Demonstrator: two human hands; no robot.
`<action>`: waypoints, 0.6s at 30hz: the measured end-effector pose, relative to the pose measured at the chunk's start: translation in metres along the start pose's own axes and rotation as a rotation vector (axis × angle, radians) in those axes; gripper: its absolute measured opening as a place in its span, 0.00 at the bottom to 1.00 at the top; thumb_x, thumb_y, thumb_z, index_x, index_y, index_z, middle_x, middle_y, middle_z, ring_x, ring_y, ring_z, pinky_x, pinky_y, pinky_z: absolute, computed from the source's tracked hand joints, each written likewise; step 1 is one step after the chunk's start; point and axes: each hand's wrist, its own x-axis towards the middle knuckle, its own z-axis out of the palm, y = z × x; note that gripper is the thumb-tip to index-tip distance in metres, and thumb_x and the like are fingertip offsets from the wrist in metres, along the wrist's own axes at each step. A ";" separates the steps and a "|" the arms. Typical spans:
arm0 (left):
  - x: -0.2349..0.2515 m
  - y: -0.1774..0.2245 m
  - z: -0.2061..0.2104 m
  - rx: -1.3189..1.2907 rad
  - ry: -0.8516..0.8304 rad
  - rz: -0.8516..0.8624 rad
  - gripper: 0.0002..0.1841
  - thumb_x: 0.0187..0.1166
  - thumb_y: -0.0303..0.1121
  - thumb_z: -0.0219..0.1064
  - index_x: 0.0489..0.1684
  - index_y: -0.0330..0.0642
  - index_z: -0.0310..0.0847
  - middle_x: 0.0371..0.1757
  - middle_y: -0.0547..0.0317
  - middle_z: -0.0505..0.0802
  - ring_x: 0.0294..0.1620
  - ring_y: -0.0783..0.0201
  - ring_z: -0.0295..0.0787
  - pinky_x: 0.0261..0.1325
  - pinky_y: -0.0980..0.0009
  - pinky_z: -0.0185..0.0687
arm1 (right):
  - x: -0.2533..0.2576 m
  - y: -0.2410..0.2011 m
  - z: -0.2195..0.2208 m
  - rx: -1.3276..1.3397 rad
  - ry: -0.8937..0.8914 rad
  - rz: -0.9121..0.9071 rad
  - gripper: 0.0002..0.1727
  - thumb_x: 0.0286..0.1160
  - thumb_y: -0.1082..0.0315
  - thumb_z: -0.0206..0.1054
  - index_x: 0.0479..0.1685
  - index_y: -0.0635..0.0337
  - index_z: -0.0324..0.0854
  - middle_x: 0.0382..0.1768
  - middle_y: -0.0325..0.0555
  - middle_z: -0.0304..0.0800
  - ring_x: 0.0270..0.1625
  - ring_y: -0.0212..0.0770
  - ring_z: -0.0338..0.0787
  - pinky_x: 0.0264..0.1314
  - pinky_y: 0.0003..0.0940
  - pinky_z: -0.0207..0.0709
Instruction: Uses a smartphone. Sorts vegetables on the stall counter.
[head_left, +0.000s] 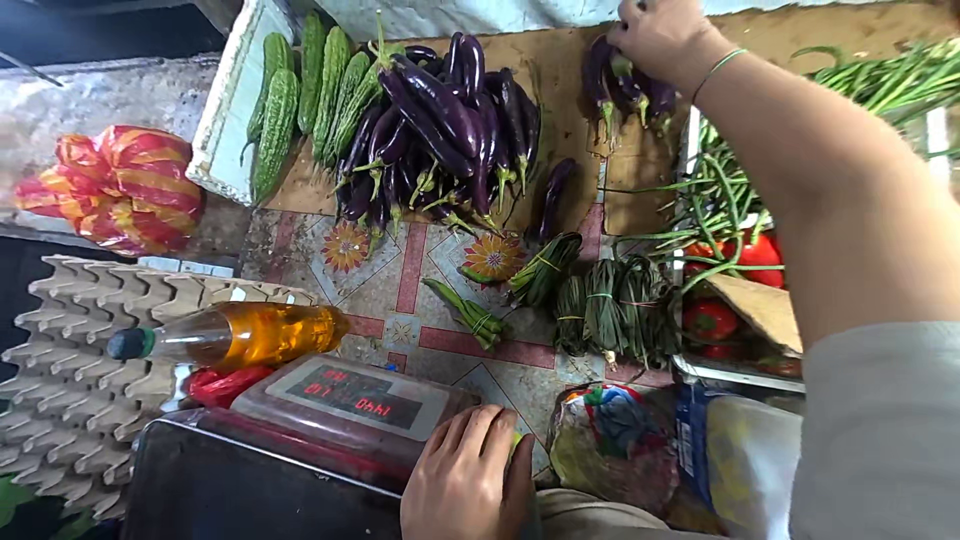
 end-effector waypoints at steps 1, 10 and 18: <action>0.000 0.000 0.000 0.004 0.001 0.003 0.15 0.82 0.47 0.62 0.45 0.53 0.95 0.50 0.67 0.98 0.56 0.67 0.94 0.59 0.71 0.87 | -0.007 0.004 0.010 -0.002 -0.080 0.037 0.19 0.74 0.88 0.59 0.62 0.71 0.83 0.73 0.74 0.77 0.74 0.85 0.73 0.63 0.85 0.69; -0.001 0.001 0.001 0.012 -0.001 0.011 0.14 0.81 0.40 0.60 0.44 0.53 0.94 0.49 0.66 0.97 0.54 0.66 0.94 0.55 0.71 0.88 | 0.003 -0.029 0.006 0.430 0.083 0.420 0.26 0.74 0.65 0.63 0.71 0.67 0.79 0.71 0.80 0.77 0.76 0.85 0.72 0.70 0.88 0.59; -0.003 0.001 0.003 0.029 0.011 0.028 0.13 0.81 0.41 0.61 0.42 0.53 0.94 0.48 0.67 0.97 0.53 0.66 0.94 0.54 0.71 0.88 | -0.005 -0.041 0.034 0.490 -0.039 0.843 0.32 0.77 0.59 0.64 0.69 0.82 0.75 0.76 0.82 0.71 0.83 0.80 0.65 0.77 0.80 0.57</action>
